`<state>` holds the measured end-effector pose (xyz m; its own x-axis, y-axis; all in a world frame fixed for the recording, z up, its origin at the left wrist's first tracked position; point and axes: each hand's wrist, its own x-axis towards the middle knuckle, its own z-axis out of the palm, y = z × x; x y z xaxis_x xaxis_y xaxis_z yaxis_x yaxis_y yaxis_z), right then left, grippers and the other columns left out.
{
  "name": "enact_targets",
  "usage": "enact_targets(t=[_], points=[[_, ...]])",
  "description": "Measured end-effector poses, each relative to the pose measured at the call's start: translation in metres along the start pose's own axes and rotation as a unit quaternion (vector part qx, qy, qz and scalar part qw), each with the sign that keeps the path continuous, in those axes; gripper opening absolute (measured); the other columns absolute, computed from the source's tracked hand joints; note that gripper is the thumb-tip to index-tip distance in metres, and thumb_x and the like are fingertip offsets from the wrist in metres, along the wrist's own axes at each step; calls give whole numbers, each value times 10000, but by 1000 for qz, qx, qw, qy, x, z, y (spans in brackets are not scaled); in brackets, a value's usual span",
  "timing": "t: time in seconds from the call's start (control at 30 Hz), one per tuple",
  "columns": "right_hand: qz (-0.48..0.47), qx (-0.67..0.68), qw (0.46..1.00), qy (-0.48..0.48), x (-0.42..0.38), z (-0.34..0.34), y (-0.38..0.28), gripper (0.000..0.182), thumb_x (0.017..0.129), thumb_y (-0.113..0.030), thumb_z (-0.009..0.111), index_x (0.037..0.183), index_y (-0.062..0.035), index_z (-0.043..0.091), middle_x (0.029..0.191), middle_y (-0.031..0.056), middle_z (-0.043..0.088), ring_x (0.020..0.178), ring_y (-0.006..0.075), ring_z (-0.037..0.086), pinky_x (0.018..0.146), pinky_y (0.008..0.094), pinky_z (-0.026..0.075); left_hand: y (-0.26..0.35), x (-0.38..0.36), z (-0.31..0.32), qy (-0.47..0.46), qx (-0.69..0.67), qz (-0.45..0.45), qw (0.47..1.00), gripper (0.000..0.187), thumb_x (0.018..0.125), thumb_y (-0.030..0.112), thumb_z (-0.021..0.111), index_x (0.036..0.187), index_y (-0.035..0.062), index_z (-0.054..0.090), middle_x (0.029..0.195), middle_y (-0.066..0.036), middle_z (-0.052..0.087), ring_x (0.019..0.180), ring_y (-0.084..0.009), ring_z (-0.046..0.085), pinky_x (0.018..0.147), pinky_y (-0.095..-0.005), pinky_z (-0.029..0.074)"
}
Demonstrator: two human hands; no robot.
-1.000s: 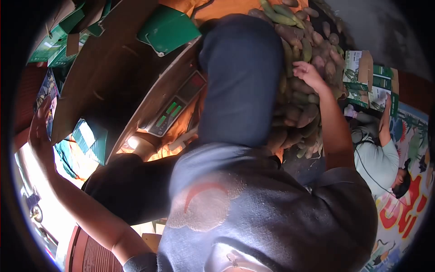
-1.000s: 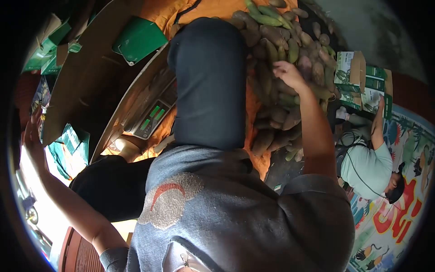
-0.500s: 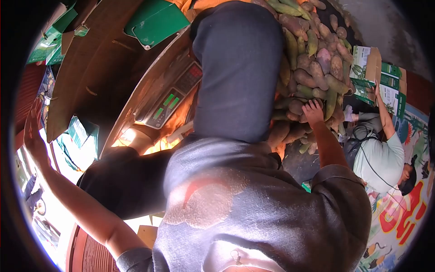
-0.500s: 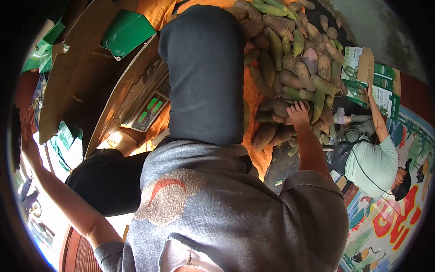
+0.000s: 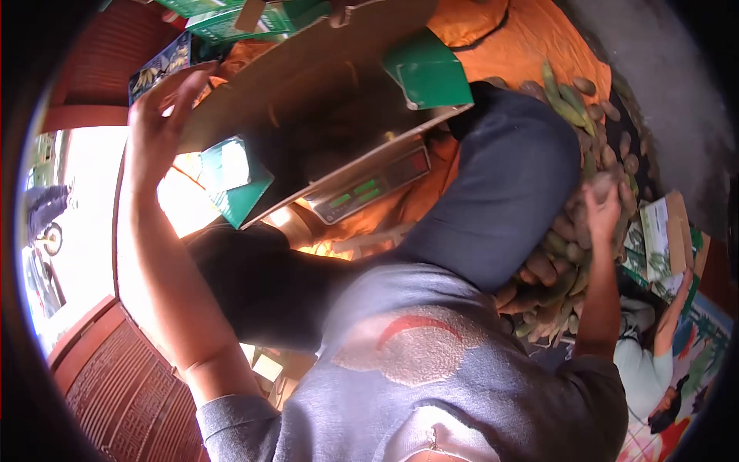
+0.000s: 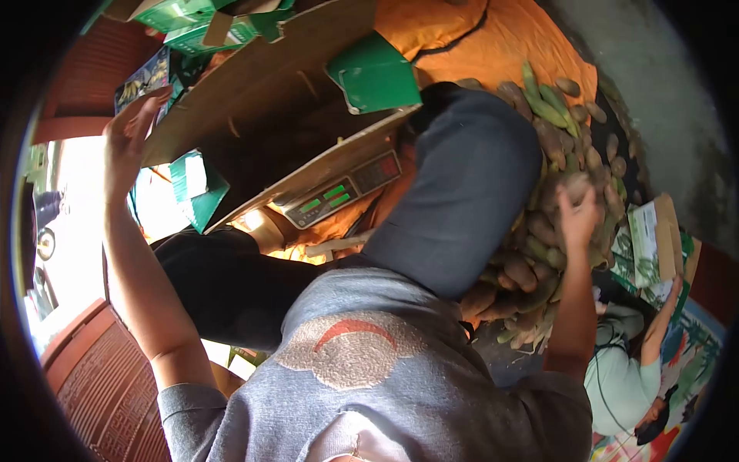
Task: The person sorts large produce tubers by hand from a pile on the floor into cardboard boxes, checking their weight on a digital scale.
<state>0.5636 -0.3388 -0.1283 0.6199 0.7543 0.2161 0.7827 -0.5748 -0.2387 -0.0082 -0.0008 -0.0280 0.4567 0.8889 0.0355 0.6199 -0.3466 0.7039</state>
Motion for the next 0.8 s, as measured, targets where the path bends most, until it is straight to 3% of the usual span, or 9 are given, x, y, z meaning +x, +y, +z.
enact_targets(t=[0.07,0.2,0.27,0.33,0.4,0.53,0.6,0.67,0.8], points=[[-68,185,980,21,49,-23,-42,434,784,-236,709,1075,36,537,981,129,618,893,187,590,792,304,462,-2,0,5,7,61,31,998,275,866,207,596,1079,36,632,1017,-94,660,965,-165,613,858,-300,454],[-155,315,936,34,104,-73,-178,431,789,-146,696,1129,44,510,1084,118,574,991,161,548,874,301,442,8,1,17,27,133,34,990,227,803,185,658,1003,79,665,898,-109,675,821,-223,654,731,-300,485],[-232,335,913,-26,101,-89,-263,463,768,-121,705,1145,49,497,1096,125,577,1017,176,551,895,312,439,7,1,17,29,138,49,989,209,799,185,661,966,58,668,854,-128,670,771,-256,653,695,-315,487],[-335,386,849,-137,96,-82,-325,484,742,-119,716,1150,29,503,1113,110,581,1033,192,556,908,319,435,5,1,18,45,134,79,987,192,802,176,655,941,44,669,840,-139,665,743,-280,648,679,-327,490],[-434,301,811,-253,89,-69,-376,563,700,-145,724,1176,35,481,1199,111,543,1092,206,520,947,344,409,3,2,15,39,149,84,985,187,804,168,652,938,38,667,842,-142,663,737,-282,648,674,-329,492],[-582,180,743,-277,69,-11,-439,509,693,-271,732,1074,7,541,975,136,626,927,261,606,811,354,487,-5,2,16,43,136,128,981,179,811,148,634,942,27,658,784,-148,653,679,-283,634,627,-338,485],[-520,-118,701,-474,47,43,-486,500,679,-254,720,1085,-16,553,1025,186,589,905,319,592,831,358,477,-7,2,16,50,150,134,978,164,804,126,628,936,33,658,751,-148,645,645,-290,619,608,-350,479],[-525,-145,678,-494,36,98,-485,498,709,-314,700,1067,7,571,1021,171,609,980,303,585,826,397,474,-11,2,18,59,159,142,975,156,798,113,627,931,37,660,746,-149,643,643,-292,616,607,-353,479],[-618,-235,539,-521,34,201,-468,476,749,-316,669,1105,-17,569,1109,175,577,1042,304,556,865,395,457,-9,1,17,50,162,132,977,148,795,95,623,929,45,661,751,-141,644,669,-291,619,615,-355,484]])
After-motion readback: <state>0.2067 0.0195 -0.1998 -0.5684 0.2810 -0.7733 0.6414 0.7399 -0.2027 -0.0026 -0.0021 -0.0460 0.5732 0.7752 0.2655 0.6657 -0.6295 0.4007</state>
